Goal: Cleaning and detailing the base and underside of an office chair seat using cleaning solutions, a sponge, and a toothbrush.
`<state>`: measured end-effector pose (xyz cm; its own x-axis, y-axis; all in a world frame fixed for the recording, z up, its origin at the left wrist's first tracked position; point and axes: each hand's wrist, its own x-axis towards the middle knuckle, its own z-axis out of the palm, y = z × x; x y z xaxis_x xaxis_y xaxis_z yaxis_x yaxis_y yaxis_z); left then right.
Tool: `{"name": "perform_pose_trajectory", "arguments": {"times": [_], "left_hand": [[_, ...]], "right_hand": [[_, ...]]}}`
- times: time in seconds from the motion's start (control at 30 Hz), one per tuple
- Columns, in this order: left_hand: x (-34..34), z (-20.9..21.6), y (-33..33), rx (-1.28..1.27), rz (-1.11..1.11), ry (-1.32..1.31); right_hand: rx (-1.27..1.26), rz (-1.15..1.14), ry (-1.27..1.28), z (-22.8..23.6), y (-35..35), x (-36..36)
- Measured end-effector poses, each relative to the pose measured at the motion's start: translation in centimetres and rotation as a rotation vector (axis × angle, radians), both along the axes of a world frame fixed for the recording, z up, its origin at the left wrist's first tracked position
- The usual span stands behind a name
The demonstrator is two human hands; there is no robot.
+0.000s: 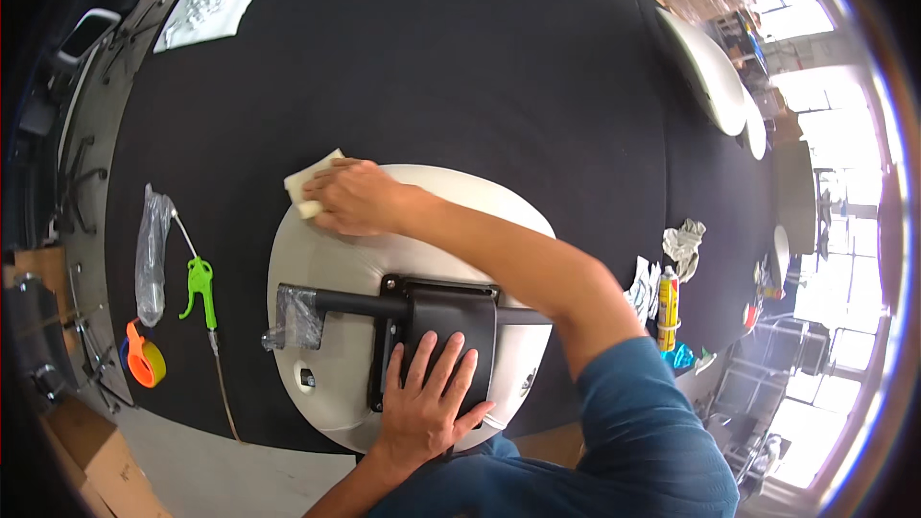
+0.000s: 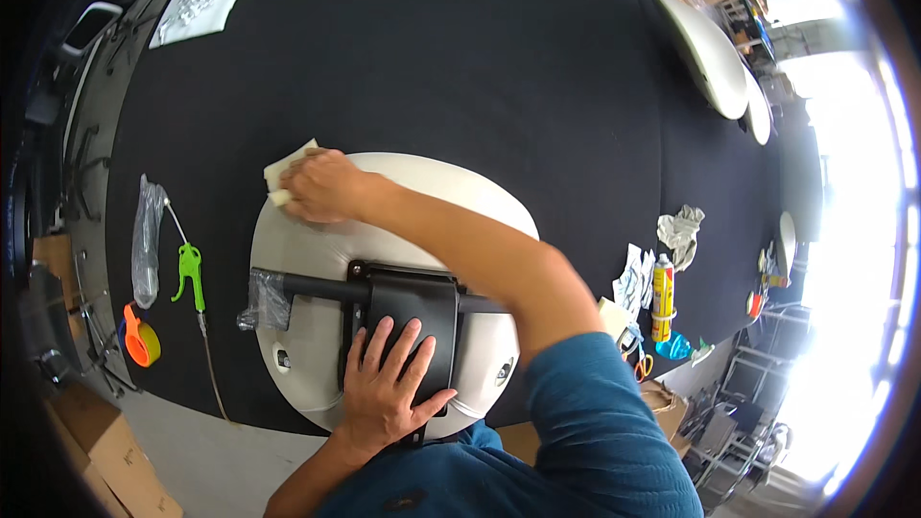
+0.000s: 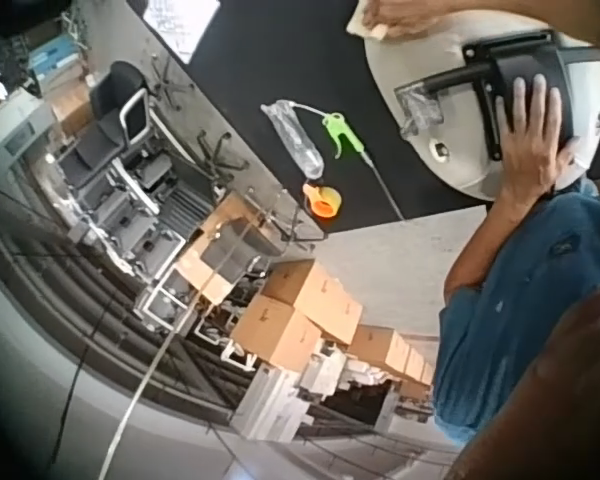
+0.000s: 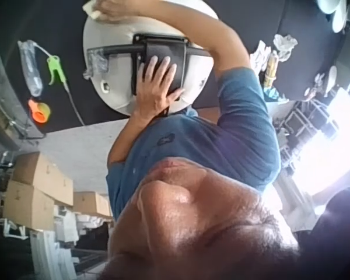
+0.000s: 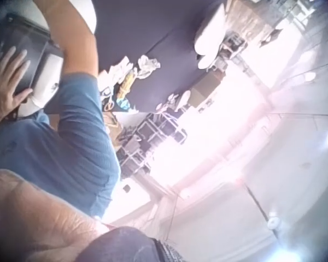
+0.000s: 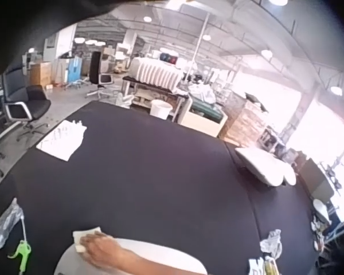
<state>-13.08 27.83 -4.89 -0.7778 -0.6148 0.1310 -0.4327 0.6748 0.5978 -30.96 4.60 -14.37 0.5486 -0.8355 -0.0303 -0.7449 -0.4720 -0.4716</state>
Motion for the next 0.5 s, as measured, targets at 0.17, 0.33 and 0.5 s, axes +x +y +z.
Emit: {"name": "perform_pose_trajectory", "arguments": {"times": [0.17, 0.33, 0.5], "left_hand": [[0.3, -0.4, 0.1, -0.008, 0.013, -0.015], [0.4, 0.2, -0.1, -0.02, 0.002, -0.007], [-0.1, 0.2, 0.3, -0.024, -0.041, 0.013]], "right_hand": [[0.072, -0.121, -0.024, -1.1, 2.5, -3.6], [0.38, -0.627, 0.12, 4.6, 14.8, -16.0], [0.627, -0.97, -0.148, 1.4, 25.4, -24.3]]}}
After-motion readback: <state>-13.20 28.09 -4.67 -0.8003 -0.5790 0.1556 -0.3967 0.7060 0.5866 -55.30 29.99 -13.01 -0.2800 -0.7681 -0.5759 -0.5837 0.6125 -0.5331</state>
